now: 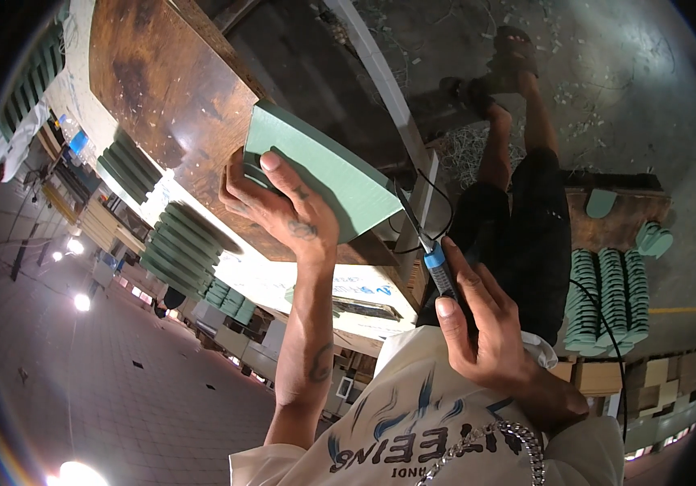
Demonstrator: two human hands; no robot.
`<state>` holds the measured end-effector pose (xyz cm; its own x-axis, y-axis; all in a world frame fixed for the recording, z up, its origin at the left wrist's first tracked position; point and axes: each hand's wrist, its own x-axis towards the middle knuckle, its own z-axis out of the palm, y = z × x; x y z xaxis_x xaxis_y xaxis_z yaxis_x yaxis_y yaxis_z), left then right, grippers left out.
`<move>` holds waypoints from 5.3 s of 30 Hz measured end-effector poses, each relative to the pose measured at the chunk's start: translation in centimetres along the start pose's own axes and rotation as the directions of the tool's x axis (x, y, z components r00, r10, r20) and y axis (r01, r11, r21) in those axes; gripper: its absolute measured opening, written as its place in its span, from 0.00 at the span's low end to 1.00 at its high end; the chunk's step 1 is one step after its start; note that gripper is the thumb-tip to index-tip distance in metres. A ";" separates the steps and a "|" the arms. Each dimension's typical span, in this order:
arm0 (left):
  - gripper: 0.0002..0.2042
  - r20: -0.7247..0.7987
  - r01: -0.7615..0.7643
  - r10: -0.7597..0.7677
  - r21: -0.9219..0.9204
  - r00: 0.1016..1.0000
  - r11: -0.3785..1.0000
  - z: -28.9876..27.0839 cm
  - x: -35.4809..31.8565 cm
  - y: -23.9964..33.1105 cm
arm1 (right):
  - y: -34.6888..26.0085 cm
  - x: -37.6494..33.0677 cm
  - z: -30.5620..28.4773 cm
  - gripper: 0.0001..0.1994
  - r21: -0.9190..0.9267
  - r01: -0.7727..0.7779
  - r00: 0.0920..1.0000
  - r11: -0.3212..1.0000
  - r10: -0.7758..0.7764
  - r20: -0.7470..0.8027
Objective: The person uses a utility knife to trim the edges of light green foam pieces on a wooden board. They repeatedly pick up a piece, cut along the curved edge, and place the finished piece into a stack.
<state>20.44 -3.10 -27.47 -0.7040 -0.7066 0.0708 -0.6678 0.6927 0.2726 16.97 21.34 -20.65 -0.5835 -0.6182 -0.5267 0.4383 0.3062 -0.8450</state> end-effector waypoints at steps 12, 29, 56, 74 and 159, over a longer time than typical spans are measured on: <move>0.31 -0.009 0.001 -0.001 -0.024 1.000 1.000 0.2 0.0 -0.3 | 0.5 0.2 -0.5 0.28 -0.031 0.022 0.995 0.999 -0.019 0.096; 0.36 -0.017 0.040 -0.040 0.000 0.999 0.999 0.0 -0.1 -0.3 | 3.7 2.4 1.5 0.23 -0.194 -0.026 0.999 0.981 0.020 -0.030; 0.35 -0.020 0.025 -0.026 -0.045 0.999 0.999 0.3 -0.1 -1.0 | 1.5 0.6 -0.4 0.29 -0.017 0.056 0.998 0.998 -0.056 0.032; 0.37 -0.011 0.025 -0.025 0.025 1.000 0.999 0.0 0.0 -1.0 | 1.8 1.6 0.1 0.31 -0.068 0.062 0.998 0.996 -0.061 0.028; 0.22 -0.271 -0.119 0.128 0.048 0.954 0.992 -2.2 3.6 -6.0 | -0.2 10.3 -0.9 0.16 0.033 -0.221 0.964 0.975 0.223 -0.146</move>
<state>22.40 -10.12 -26.74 -0.6916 -0.6248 0.3624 -0.5900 0.7781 0.2156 10.28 15.54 -26.02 -0.5642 -0.4219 -0.7097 0.5784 0.4114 -0.7044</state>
